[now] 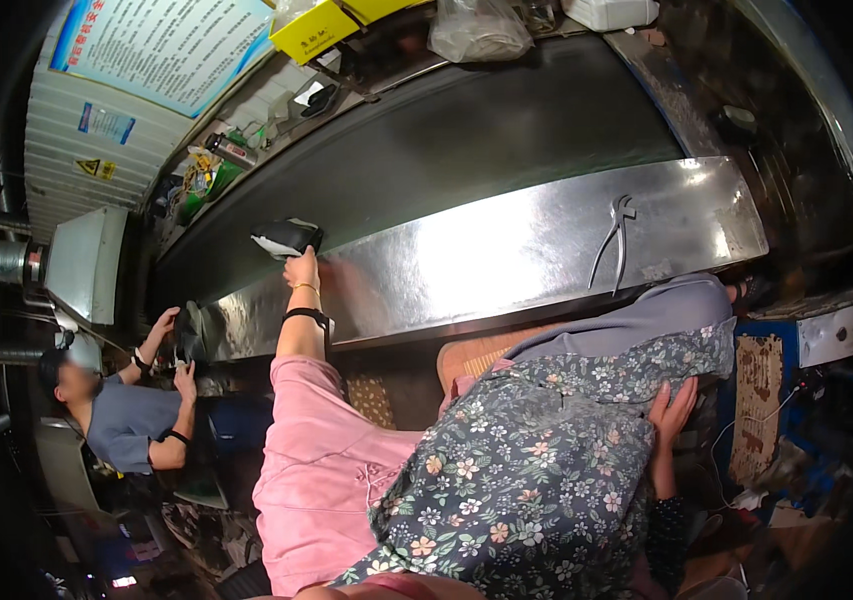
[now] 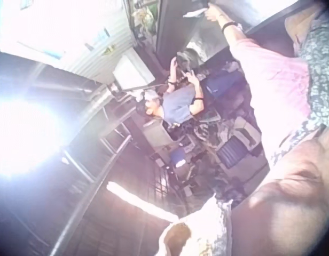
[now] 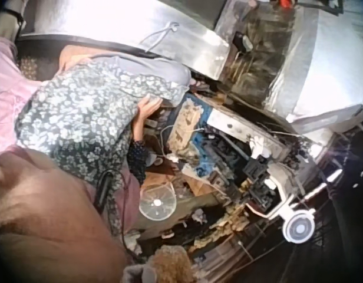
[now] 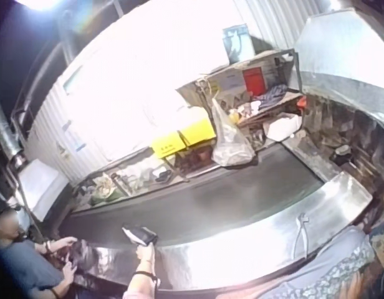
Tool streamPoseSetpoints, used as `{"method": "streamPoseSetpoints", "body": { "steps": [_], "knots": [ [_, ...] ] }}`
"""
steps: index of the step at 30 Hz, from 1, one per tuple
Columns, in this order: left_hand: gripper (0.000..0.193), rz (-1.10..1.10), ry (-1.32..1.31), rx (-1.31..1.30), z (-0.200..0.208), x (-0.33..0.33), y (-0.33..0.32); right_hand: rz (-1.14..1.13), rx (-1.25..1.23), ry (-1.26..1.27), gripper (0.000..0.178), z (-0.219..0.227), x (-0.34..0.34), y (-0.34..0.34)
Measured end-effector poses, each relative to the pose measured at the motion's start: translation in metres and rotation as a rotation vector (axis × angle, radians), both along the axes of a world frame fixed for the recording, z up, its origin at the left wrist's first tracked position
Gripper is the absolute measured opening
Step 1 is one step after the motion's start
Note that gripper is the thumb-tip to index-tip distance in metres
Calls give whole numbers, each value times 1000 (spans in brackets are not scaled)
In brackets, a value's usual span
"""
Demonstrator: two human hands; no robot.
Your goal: Operating machinery to shape and process shoe components on an assembly line.
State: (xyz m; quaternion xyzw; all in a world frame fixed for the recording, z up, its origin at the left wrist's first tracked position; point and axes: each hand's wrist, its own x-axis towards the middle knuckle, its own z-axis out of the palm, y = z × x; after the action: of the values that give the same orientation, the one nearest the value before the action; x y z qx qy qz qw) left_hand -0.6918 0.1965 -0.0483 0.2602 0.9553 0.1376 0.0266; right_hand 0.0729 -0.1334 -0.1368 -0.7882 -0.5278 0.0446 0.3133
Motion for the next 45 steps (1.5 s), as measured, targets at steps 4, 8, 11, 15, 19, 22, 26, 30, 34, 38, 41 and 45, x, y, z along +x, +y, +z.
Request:
{"method": "streamPoseSetpoints", "body": {
  "steps": [4, 8, 11, 15, 19, 22, 26, 30, 34, 38, 41, 45],
  "knots": [
    [75, 17, -203, 367, -6, -15, 19, -5, -74, -39, 62, 10, -3, 1],
    [52, 94, -199, 420, -20, -19, 27, 1, -77, -81, 60, 34, -19, 5],
    [35, 42, -249, 464, -18, -7, 45, 0, -45, -94, 60, 53, -30, 12],
    [34, -107, -465, 687, 17, 62, 71, -17, -14, -29, 60, 71, -35, 18],
    [38, -480, -625, 845, 57, 192, 20, -29, -20, -24, 61, 72, -35, 19],
    [33, -650, -811, 713, 61, 300, -53, -56, -28, -33, 61, 64, -36, 19],
    [29, -1259, -333, 473, 55, 371, -74, -56, 19, -23, 62, 52, -37, 21],
    [32, -1407, -419, 228, 53, 393, -40, -43, 28, 78, 64, 48, -38, 24],
    [33, -1380, -459, 13, 62, 420, -49, -4, 48, 169, 65, 49, -41, 27],
    [26, -1588, -690, -40, 83, 449, -102, 15, 59, 257, 64, 51, -46, 30],
    [36, -2209, -652, -163, 105, 451, -81, -16, 4, 270, 63, 55, -49, 31],
    [78, -2369, 140, 188, 114, 462, 35, -30, -6, 288, 64, 64, -51, 32]
  ]
}}
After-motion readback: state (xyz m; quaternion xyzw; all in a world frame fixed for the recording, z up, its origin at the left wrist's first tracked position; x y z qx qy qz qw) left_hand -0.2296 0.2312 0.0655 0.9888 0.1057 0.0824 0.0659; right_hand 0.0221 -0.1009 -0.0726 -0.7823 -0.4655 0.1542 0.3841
